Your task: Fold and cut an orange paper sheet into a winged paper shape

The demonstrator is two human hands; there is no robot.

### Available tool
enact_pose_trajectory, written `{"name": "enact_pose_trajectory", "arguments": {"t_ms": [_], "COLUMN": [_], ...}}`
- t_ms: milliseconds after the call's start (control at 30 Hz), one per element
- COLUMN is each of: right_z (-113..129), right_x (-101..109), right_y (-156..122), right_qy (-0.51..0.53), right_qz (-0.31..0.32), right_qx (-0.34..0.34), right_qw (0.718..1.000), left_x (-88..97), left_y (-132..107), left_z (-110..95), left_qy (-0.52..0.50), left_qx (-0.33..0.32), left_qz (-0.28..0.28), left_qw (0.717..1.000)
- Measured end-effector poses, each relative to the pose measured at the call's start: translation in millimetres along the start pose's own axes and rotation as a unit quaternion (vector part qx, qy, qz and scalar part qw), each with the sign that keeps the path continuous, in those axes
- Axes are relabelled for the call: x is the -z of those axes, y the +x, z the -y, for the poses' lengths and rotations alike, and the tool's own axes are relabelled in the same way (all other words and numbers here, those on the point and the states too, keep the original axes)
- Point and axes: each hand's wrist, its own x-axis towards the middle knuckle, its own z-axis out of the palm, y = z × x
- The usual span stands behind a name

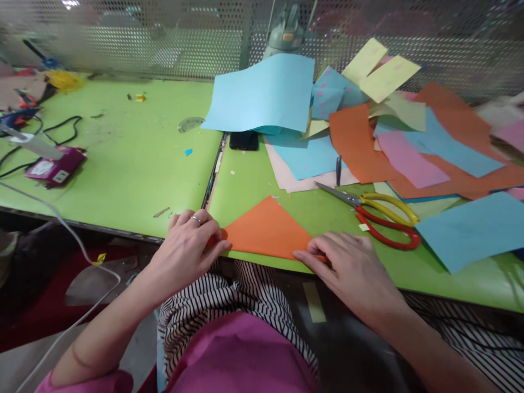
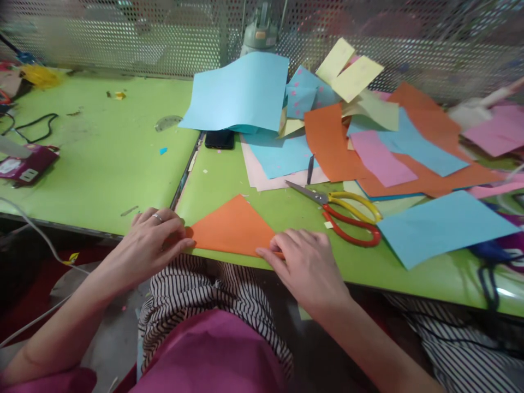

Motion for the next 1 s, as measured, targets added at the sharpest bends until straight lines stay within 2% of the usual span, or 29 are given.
{"name": "enact_pose_trajectory", "arguments": {"t_ms": [233,333,400,500,600,667,767,1000], "right_z": [-1,4,10,19,23,23,25,34], "right_x": [-3,-2,-1,-2,-6,-9,-16,-32], "right_y": [0,-2,-4,-8,-11,-12,-12,-19], "right_qy": [-0.030,-0.104,-0.143,-0.141,-0.130,-0.128,-0.112,-0.106], "right_qz": [-0.024,-0.082,-0.113,-0.105,-0.097,-0.105,-0.122,-0.194], "right_qx": [-0.001,0.030,0.078,0.171,0.213,0.212,0.201,0.146], "right_qw": [0.999,0.991,0.980,0.969,0.963,0.963,0.965,0.964], "left_x": [-0.9,-1.6,-4.2,-13.6,-28.1,-38.3,-51.2,-76.1], "left_y": [-10,-13,-14,-17,-22,-24,-26,-33], "left_z": [4,3,0,-10,-25,-33,-41,-35], "left_qy": [0.023,0.032,0.054,0.122,0.187,0.212,0.224,0.225], "left_qx": [0.010,0.017,0.016,-0.059,-0.169,-0.192,-0.173,-0.165], "left_qz": [-0.034,-0.046,-0.077,-0.131,-0.139,-0.139,-0.159,-0.196], "left_qw": [0.999,0.998,0.995,0.982,0.958,0.948,0.946,0.940]}}
